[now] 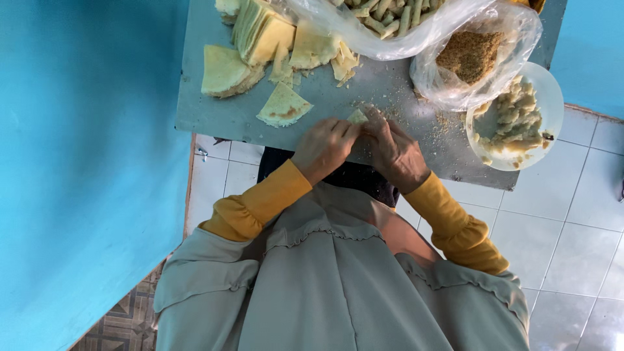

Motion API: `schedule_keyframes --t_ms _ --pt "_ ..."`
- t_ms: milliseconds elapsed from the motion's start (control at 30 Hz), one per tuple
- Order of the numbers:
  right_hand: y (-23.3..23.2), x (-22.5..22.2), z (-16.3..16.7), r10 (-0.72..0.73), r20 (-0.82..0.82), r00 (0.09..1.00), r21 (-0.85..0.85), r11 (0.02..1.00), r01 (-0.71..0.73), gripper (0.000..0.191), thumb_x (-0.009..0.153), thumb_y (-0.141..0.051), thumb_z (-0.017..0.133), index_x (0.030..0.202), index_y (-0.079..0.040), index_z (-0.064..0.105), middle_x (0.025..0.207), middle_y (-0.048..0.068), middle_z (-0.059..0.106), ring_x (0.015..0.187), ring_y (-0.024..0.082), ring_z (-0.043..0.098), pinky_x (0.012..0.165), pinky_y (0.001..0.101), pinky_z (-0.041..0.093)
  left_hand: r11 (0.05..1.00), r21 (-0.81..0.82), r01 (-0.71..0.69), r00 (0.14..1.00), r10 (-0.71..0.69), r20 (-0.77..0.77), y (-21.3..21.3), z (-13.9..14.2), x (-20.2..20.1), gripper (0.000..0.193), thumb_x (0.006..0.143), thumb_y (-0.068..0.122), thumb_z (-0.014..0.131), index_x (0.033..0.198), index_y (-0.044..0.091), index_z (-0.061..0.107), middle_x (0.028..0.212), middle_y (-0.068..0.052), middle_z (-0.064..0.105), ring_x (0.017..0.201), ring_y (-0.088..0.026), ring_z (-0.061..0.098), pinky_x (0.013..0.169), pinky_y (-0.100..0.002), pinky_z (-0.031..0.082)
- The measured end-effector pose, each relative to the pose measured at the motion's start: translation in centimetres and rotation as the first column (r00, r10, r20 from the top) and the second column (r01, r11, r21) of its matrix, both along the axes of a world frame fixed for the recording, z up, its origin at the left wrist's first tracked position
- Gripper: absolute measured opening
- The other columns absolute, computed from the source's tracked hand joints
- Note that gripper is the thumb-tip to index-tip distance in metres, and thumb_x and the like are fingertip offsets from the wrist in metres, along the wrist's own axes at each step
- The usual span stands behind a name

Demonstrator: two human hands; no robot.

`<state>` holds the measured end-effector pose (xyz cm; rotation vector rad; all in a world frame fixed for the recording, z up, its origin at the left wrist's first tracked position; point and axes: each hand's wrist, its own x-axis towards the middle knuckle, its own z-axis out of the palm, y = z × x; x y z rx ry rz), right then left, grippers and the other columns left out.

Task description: The person picks up triangular pieces of dough from a metal work table, folds and pinches each piece by hand into a shaped form, and places the shaped pieces onto a plate. Near the end the person briefly holds a knife while continuing to shape dough pieces.

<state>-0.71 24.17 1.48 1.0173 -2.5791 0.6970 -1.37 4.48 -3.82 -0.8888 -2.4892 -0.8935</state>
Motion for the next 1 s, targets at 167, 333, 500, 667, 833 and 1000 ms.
schedule_keyframes --t_ms 167,333,500,667,833,1000 --pt "0.4 0.6 -0.9 0.013 -0.052 0.999 0.085 0.996 -0.009 0.054 0.096 0.006 0.068 0.144 0.008 0.044 0.113 0.020 0.071 0.103 0.037 0.071 0.085 0.0432 0.061 0.991 -0.133 0.015 0.982 -0.040 -0.184 -0.5 -0.4 0.5 0.025 0.089 0.012 0.065 0.110 -0.001 0.067 0.101 -0.010 0.062 0.097 -0.027 0.060 0.088 -0.038 0.052" --pt "0.3 -0.6 -0.5 0.051 -0.059 0.997 0.019 0.999 -0.050 0.066 0.096 0.008 0.068 0.151 0.011 0.031 0.127 0.026 0.067 0.107 0.038 0.071 0.089 0.0406 0.060 0.984 -0.177 -0.004 0.982 -0.030 -0.187 -0.1 0.9 0.0 0.018 0.088 0.013 0.065 0.101 0.002 0.065 0.101 -0.011 0.059 0.103 -0.028 0.058 0.093 -0.040 0.047" --pt "0.2 -0.8 0.4 0.076 -0.067 0.995 0.033 0.997 -0.074 0.074 0.094 0.004 0.070 0.154 0.009 0.027 0.128 0.028 0.066 0.110 0.039 0.072 0.091 0.0402 0.061 0.986 -0.167 0.023 1.000 -0.021 0.015 0.1 2.1 -1.0 0.024 0.077 0.013 0.069 0.100 0.004 0.065 0.102 -0.011 0.059 0.102 -0.030 0.056 0.089 -0.042 0.044" --pt "0.0 -0.2 0.6 0.013 0.033 0.999 0.076 0.997 -0.015 0.072 0.095 0.001 0.073 0.154 0.009 0.033 0.110 0.016 0.072 0.099 0.033 0.073 0.083 0.0403 0.062 0.987 -0.145 0.066 0.993 -0.051 0.108 -0.1 1.9 -1.0 0.035 0.069 0.012 0.070 0.103 0.005 0.064 0.102 -0.012 0.061 0.100 -0.030 0.058 0.089 -0.041 0.049" --pt "-0.1 -1.3 0.7 -0.017 0.095 0.995 0.109 0.994 0.006 0.068 0.096 -0.008 0.076 0.148 0.007 0.035 0.110 0.016 0.072 0.097 0.032 0.072 0.079 0.0392 0.060 0.983 -0.180 -0.027 0.990 0.001 -0.139 -0.3 1.0 0.1 0.019 0.090 0.011 0.066 0.106 0.002 0.063 0.096 -0.010 0.060 0.096 -0.027 0.059 0.086 -0.038 0.051" --pt "0.2 -1.3 0.8 -0.007 0.142 0.990 0.032 0.999 0.002 0.073 0.096 0.000 0.072 0.157 0.006 0.031 0.119 0.018 0.070 0.095 0.031 0.072 0.080 0.0398 0.061 0.968 -0.244 -0.052 0.977 -0.001 -0.211 -0.5 0.9 -0.1 0.015 0.086 0.013 0.063 0.097 0.003 0.064 0.093 -0.009 0.059 0.095 -0.026 0.059 0.086 -0.037 0.051"
